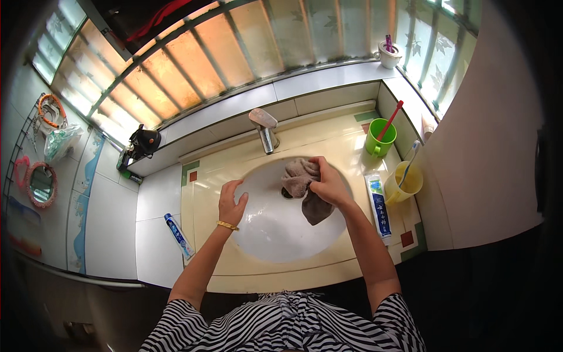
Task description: Cleaning a bathroom sink and its surrounding countertop with a cloth.
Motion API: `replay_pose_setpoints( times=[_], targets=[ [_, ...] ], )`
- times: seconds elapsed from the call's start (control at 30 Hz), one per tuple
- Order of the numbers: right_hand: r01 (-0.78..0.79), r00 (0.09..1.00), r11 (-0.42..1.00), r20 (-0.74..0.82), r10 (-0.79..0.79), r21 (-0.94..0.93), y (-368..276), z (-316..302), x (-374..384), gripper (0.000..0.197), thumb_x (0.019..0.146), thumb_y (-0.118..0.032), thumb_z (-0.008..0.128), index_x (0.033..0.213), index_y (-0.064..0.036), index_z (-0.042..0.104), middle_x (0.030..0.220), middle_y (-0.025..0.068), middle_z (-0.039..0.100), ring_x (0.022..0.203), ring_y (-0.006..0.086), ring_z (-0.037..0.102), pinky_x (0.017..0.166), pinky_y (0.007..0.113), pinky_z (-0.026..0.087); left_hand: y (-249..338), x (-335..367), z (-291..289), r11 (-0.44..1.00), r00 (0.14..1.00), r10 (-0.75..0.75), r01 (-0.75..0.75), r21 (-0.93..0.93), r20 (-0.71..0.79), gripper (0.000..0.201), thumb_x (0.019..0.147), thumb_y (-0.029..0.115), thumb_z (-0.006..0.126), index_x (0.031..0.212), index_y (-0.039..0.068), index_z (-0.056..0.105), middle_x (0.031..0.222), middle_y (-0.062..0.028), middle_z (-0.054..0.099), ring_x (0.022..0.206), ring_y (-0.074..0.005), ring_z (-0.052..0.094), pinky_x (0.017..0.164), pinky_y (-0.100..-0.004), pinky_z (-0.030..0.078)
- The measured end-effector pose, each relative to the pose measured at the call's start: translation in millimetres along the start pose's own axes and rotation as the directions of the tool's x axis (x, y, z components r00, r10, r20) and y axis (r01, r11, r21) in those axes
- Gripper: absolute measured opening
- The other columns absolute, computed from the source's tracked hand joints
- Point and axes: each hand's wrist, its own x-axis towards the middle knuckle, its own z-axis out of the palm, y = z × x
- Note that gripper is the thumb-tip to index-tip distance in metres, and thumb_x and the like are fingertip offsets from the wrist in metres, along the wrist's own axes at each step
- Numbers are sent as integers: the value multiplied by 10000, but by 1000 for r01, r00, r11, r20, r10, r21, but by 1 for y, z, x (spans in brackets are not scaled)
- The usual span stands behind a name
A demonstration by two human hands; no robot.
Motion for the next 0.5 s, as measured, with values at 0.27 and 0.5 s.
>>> replay_pose_setpoints(
  times=[0.27, 0.5],
  targets=[
    [336, 852, 773, -177, -493, -538, 15, 37, 153, 502, 663, -1, 528, 1140, -122, 430, 1011, 104, 561, 993, 286, 509, 766, 419, 400, -77, -117, -27, 716, 777, -615, 479, 507, 135, 882, 722, 497, 599, 1384, 93, 179, 1410, -258, 46, 1298, -426, 42, 1004, -574, 127],
    [387, 809, 388, 105, -579, -836, 48, 42, 196, 272, 756, -126, 525, 1020, -182, 494, 919, 11, 517, 914, 207, 501, 732, 346, 417, -67, -110, -23, 615, 641, -745, 551, 564, 185, 1058, 673, 594, 595, 1413, 119, 7, 1438, -223, -106, 1322, -400, -113, 979, -637, 40]
  ],
)
